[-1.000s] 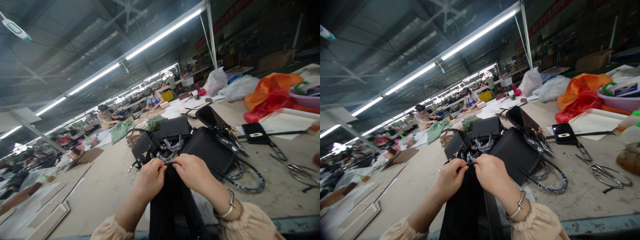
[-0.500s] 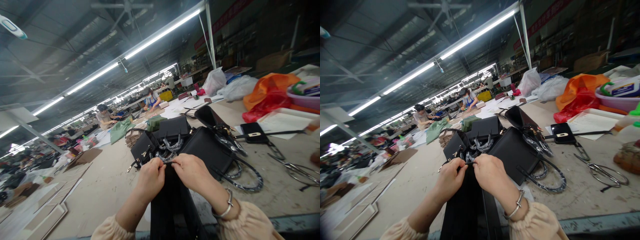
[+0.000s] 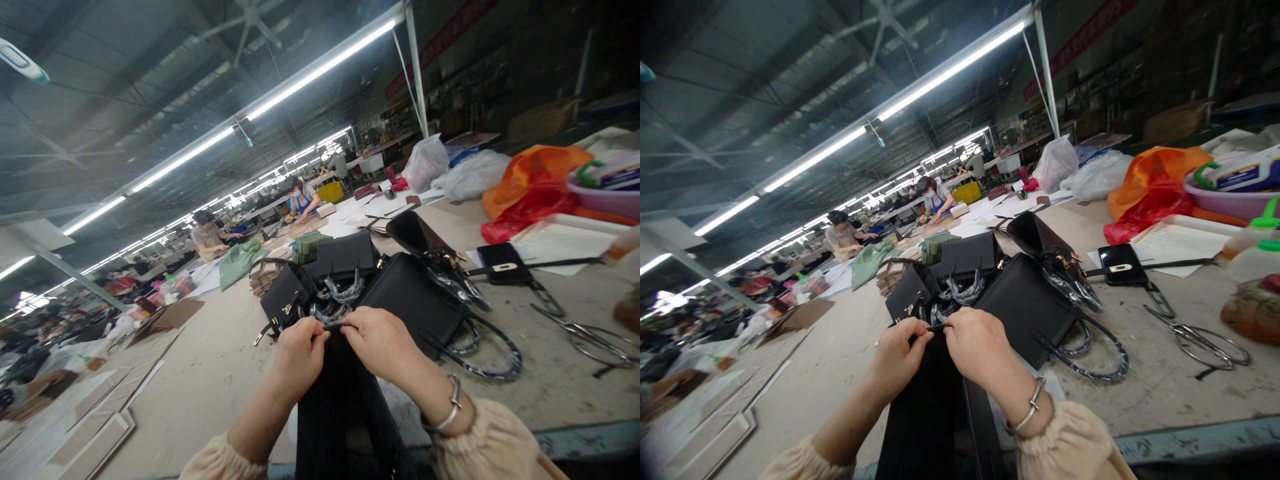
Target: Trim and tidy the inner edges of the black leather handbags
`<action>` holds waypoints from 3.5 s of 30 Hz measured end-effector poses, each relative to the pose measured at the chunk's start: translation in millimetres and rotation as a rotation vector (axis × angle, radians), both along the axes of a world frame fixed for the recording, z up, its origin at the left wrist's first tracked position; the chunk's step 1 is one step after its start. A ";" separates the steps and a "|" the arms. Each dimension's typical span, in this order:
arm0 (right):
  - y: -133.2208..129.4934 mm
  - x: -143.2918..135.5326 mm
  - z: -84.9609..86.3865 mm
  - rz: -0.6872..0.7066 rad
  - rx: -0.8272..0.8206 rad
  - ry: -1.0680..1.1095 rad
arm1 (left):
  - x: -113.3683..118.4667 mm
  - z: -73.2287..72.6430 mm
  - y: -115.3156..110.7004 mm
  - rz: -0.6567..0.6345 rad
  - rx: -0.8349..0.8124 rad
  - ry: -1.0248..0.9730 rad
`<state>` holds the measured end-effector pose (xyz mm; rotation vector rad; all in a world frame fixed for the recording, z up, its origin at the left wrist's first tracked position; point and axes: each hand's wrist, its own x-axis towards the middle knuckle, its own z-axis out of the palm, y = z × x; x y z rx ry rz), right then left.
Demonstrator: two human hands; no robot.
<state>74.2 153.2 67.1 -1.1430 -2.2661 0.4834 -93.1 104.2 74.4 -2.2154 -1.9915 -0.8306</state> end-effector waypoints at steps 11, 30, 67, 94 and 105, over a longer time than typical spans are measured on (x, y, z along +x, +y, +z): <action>-0.3 0.2 -1.6 0.002 -0.012 0.014 | -5.4 1.1 -1.8 -0.028 -0.070 -0.049; -0.1 1.2 1.4 -0.002 -0.020 0.003 | 2.7 1.6 0.9 0.113 -0.044 -0.038; 2.8 8.7 8.8 0.017 -0.041 -0.031 | 10.8 7.5 -0.9 0.050 -0.104 -0.135; 9.4 20.0 6.7 0.081 -0.155 0.127 | 7.9 3.1 1.9 0.093 -0.108 -0.040; 2.4 36.3 13.1 0.169 -0.228 -0.046 | 11.1 -0.1 2.2 0.113 -0.061 0.029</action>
